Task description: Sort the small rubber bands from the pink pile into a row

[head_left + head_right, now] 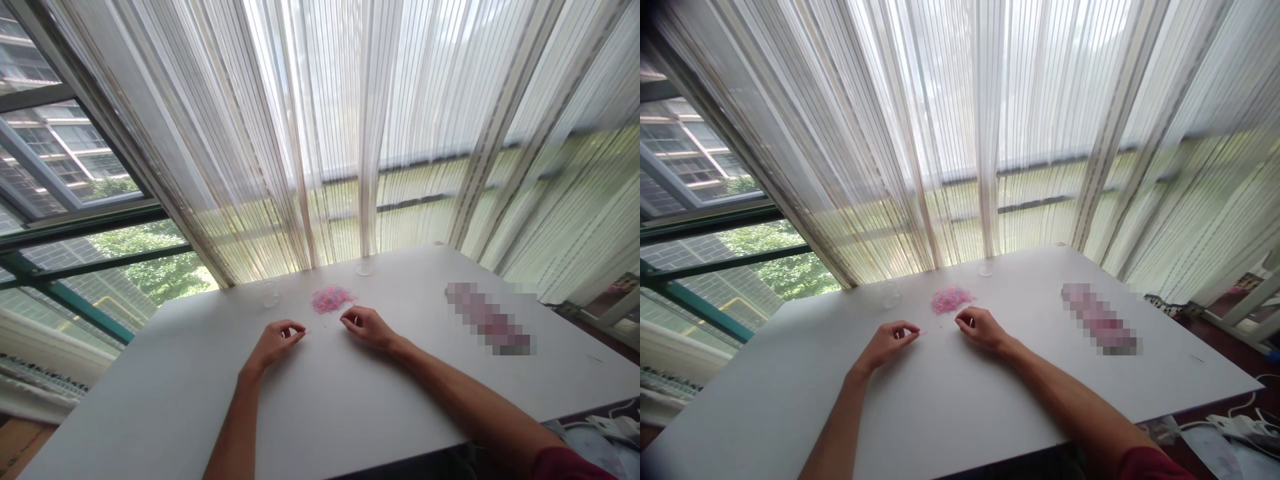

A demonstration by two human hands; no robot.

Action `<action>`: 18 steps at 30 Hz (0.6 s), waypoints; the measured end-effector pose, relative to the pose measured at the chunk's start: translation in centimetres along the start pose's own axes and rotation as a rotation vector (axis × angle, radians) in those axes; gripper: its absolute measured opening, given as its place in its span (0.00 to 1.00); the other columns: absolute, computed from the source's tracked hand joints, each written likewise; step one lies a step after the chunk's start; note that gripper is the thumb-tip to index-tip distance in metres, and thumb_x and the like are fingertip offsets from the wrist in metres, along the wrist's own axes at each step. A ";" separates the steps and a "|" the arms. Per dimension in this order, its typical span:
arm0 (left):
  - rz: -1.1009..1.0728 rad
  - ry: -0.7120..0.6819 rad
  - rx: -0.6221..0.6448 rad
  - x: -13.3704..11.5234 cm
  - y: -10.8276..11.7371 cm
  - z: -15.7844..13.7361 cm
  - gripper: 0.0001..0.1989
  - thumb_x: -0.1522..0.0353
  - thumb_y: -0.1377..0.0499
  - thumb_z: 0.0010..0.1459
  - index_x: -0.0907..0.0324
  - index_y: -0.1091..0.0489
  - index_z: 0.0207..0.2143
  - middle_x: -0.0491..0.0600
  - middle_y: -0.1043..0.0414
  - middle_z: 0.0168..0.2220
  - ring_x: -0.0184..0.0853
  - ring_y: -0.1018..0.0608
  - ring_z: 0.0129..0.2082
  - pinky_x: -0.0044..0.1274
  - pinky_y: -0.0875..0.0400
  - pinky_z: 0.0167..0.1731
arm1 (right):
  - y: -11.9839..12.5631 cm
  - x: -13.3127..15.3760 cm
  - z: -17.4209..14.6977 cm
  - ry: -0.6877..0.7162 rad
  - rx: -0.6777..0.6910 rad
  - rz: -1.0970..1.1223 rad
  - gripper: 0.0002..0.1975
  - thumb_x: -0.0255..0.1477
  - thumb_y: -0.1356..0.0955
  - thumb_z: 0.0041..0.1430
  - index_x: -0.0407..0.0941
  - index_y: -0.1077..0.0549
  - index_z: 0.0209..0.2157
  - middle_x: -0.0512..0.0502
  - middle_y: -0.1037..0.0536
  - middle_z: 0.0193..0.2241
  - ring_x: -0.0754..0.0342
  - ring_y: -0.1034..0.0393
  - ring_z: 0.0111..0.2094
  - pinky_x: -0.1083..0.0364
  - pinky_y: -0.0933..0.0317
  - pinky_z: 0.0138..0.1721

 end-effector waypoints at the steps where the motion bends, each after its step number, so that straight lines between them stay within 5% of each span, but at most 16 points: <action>1: 0.005 -0.022 -0.005 -0.2 -0.5 0.1 0.14 0.57 0.39 0.53 0.56 0.20 0.34 0.48 0.24 0.28 0.32 0.31 0.25 0.22 0.35 0.28 | 0.0 0.0 0.0 0.002 0.002 -0.003 0.08 0.30 0.34 0.60 0.43 0.24 0.31 0.49 0.25 0.26 0.58 0.34 0.25 0.59 0.37 0.28; 10: 0.141 -0.230 -0.095 -2.1 -4.4 0.9 0.09 0.64 0.40 0.58 0.54 0.20 0.36 0.49 0.25 0.35 0.33 0.26 0.33 0.23 0.32 0.34 | 0.1 0.2 0.0 -0.001 0.009 0.000 0.09 0.30 0.34 0.60 0.43 0.24 0.31 0.48 0.25 0.26 0.58 0.34 0.25 0.59 0.38 0.28; 18: 0.170 -0.249 -0.056 -1.4 -4.0 1.1 0.10 0.66 0.38 0.56 0.53 0.21 0.40 0.49 0.26 0.37 0.34 0.25 0.37 0.23 0.31 0.36 | 0.2 0.1 0.0 -0.015 0.024 -0.017 0.09 0.30 0.35 0.60 0.42 0.24 0.31 0.48 0.25 0.26 0.58 0.34 0.25 0.59 0.38 0.29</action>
Point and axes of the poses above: each hand's wrist, its own z-axis towards the middle knuckle, its own y-axis out of the back of the hand, x = y × z, the point moved 2 cm from there along z, towards the middle knuckle
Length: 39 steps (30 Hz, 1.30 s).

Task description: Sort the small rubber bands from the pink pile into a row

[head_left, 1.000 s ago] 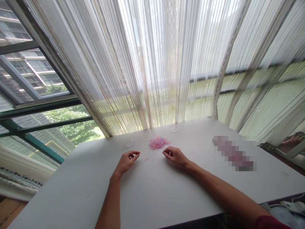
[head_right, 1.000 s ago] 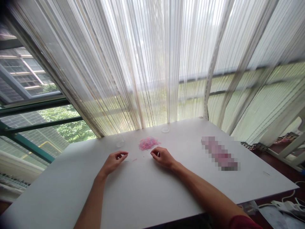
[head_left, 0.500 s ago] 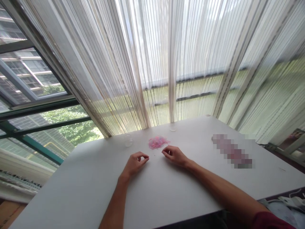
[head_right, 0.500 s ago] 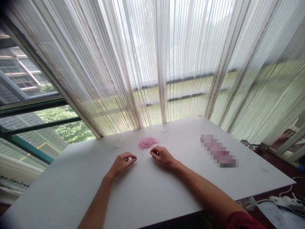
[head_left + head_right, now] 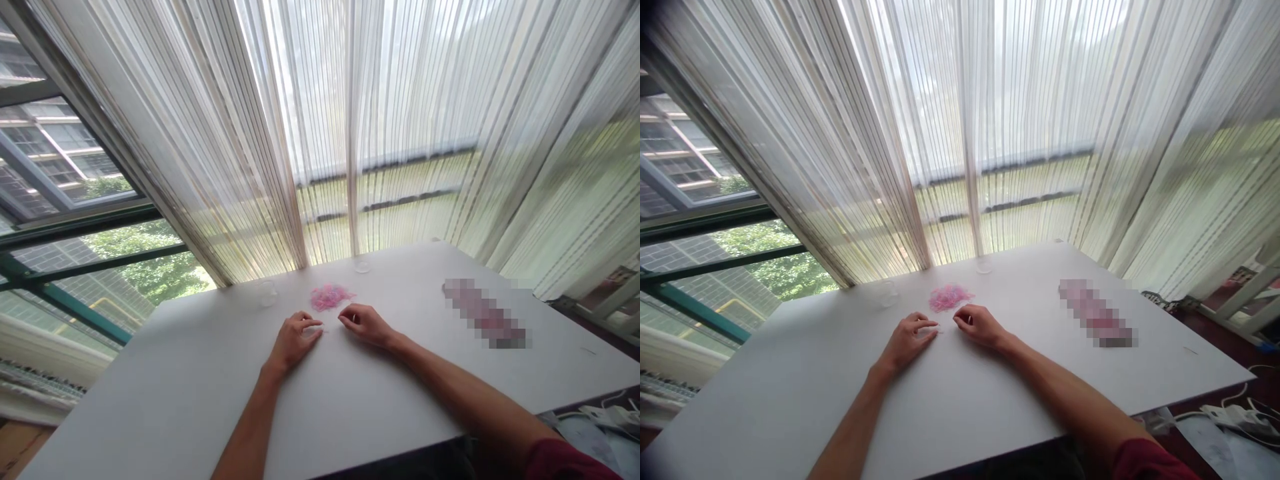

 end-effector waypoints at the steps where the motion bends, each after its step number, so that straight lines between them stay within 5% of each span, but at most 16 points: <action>1: -0.011 0.007 0.001 0.3 0.3 0.0 0.10 0.66 0.39 0.56 0.54 0.21 0.41 0.49 0.26 0.37 0.34 0.25 0.36 0.23 0.31 0.35 | 0.0 0.0 0.0 0.002 0.002 -0.002 0.09 0.30 0.35 0.60 0.42 0.24 0.31 0.48 0.25 0.26 0.58 0.34 0.25 0.59 0.38 0.29; 8: 0.001 0.079 0.005 2.2 2.8 -0.8 0.10 0.64 0.38 0.54 0.55 0.21 0.37 0.50 0.26 0.38 0.34 0.25 0.34 0.23 0.31 0.32 | -1.4 1.1 -0.2 0.081 0.073 -0.155 0.05 0.29 0.31 0.56 0.43 0.23 0.35 0.46 0.26 0.30 0.55 0.31 0.31 0.56 0.35 0.36; 15: 0.054 0.127 0.037 2.1 2.8 -1.1 0.10 0.62 0.39 0.55 0.54 0.20 0.35 0.50 0.26 0.38 0.37 0.24 0.39 0.24 0.30 0.36 | -3.6 1.7 0.6 0.106 0.112 -0.295 0.03 0.25 0.30 0.56 0.44 0.23 0.33 0.47 0.26 0.30 0.54 0.31 0.33 0.57 0.37 0.37; 39: -0.011 0.127 0.073 1.6 2.5 -1.2 0.11 0.62 0.40 0.56 0.55 0.20 0.38 0.51 0.26 0.39 0.37 0.24 0.39 0.25 0.30 0.39 | -2.5 1.0 1.1 0.089 0.039 -0.152 0.08 0.22 0.34 0.60 0.42 0.23 0.35 0.46 0.26 0.31 0.57 0.32 0.29 0.57 0.35 0.36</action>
Point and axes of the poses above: each hand's wrist, its own z-axis towards the middle knuckle, its own y-axis out of the back of the hand, x = y × z, the point moved 2 cm from there along z, towards the middle knuckle
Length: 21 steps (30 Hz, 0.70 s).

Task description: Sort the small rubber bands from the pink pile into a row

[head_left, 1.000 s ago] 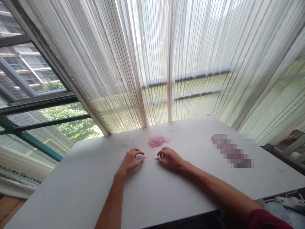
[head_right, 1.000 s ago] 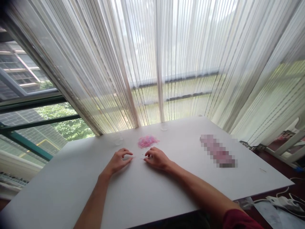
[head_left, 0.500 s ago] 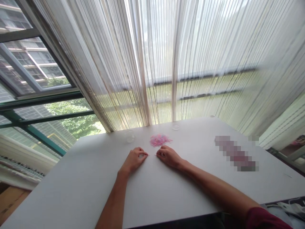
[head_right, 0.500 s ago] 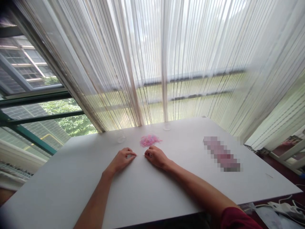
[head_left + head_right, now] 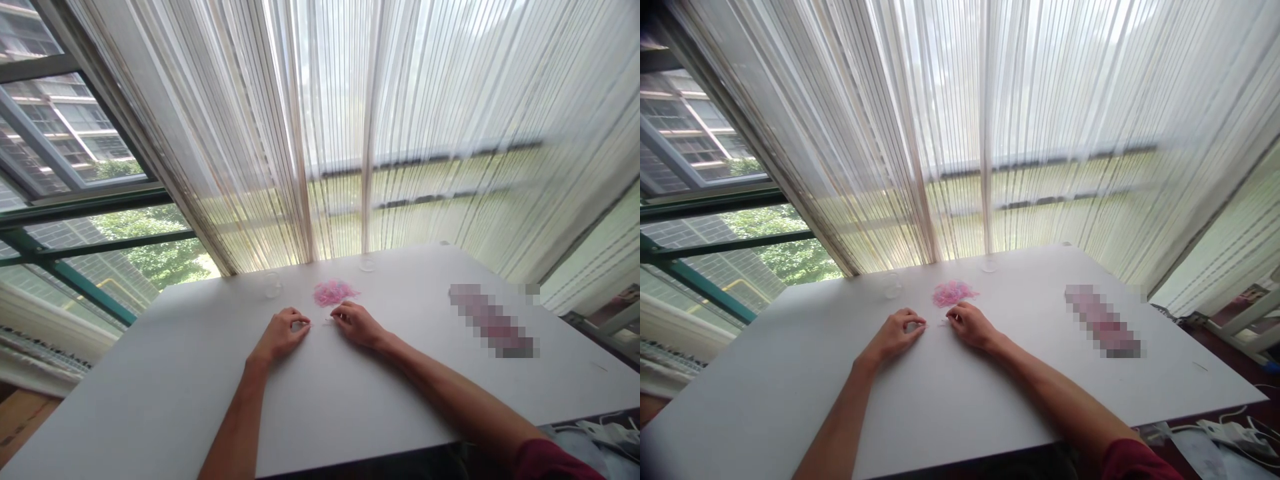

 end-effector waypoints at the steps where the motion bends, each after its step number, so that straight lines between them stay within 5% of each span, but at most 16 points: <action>1: 0.003 -0.003 0.000 -0.1 0.0 0.0 0.11 0.62 0.40 0.56 0.55 0.20 0.38 0.51 0.26 0.39 0.37 0.24 0.39 0.25 0.30 0.39 | 0.1 0.1 -0.1 -0.006 0.000 0.013 0.07 0.22 0.34 0.59 0.42 0.23 0.35 0.46 0.26 0.31 0.57 0.32 0.29 0.57 0.35 0.35; 21: 0.010 -0.011 -0.029 0.3 0.1 0.0 0.11 0.62 0.41 0.57 0.54 0.20 0.37 0.50 0.25 0.38 0.36 0.24 0.37 0.25 0.29 0.38 | -0.4 0.4 0.0 -0.021 0.062 -0.065 0.05 0.23 0.31 0.58 0.42 0.22 0.33 0.47 0.27 0.31 0.56 0.32 0.31 0.58 0.36 0.37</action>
Point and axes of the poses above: each hand's wrist, its own z-axis towards the middle knuckle, its own y-axis out of the back of the hand, x = y × z, the point moved 2 cm from there along z, towards the middle knuckle
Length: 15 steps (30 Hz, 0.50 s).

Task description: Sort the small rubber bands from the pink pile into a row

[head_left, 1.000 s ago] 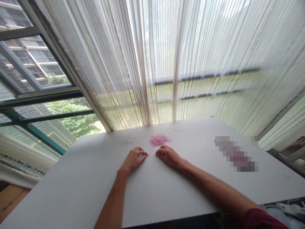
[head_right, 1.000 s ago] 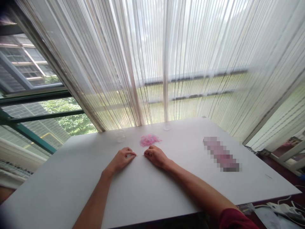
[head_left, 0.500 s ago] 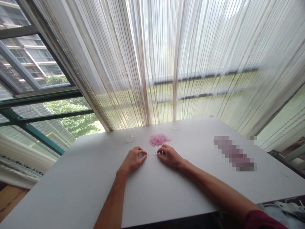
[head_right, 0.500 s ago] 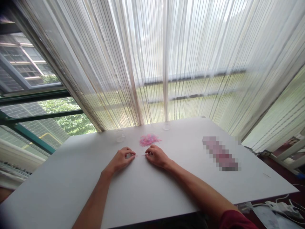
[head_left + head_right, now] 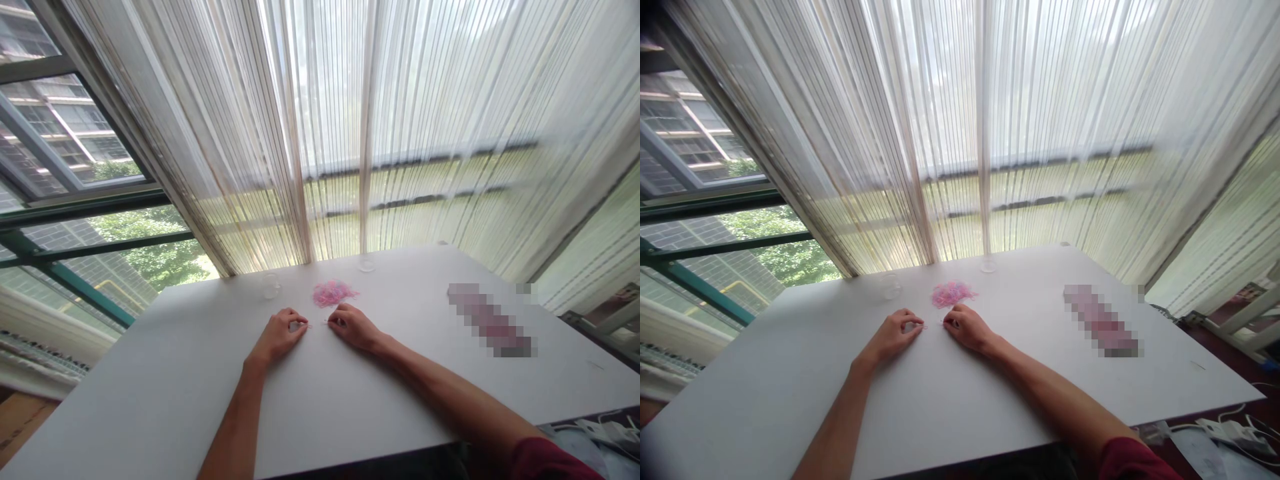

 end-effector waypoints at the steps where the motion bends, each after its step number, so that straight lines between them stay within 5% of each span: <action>1: 0.000 0.001 -0.001 0.0 0.0 0.0 0.11 0.62 0.41 0.57 0.54 0.21 0.37 0.50 0.25 0.38 0.37 0.24 0.37 0.25 0.29 0.38 | 0.0 0.0 0.0 0.000 -0.001 0.007 0.05 0.23 0.31 0.58 0.42 0.22 0.33 0.47 0.28 0.31 0.57 0.32 0.31 0.58 0.36 0.36; 15: -0.017 0.020 -0.015 0.3 0.3 0.1 0.11 0.64 0.42 0.56 0.56 0.21 0.37 0.51 0.25 0.38 0.36 0.25 0.35 0.26 0.29 0.37 | 0.0 -0.2 0.0 -0.009 -0.001 0.008 0.05 0.22 0.33 0.58 0.42 0.23 0.32 0.47 0.28 0.31 0.56 0.32 0.30 0.57 0.36 0.36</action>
Point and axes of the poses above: each hand's wrist, its own z-axis towards the middle knuckle, its own y-axis out of the back of the hand, x = y × z, the point moved 2 cm from there along z, towards the middle knuckle
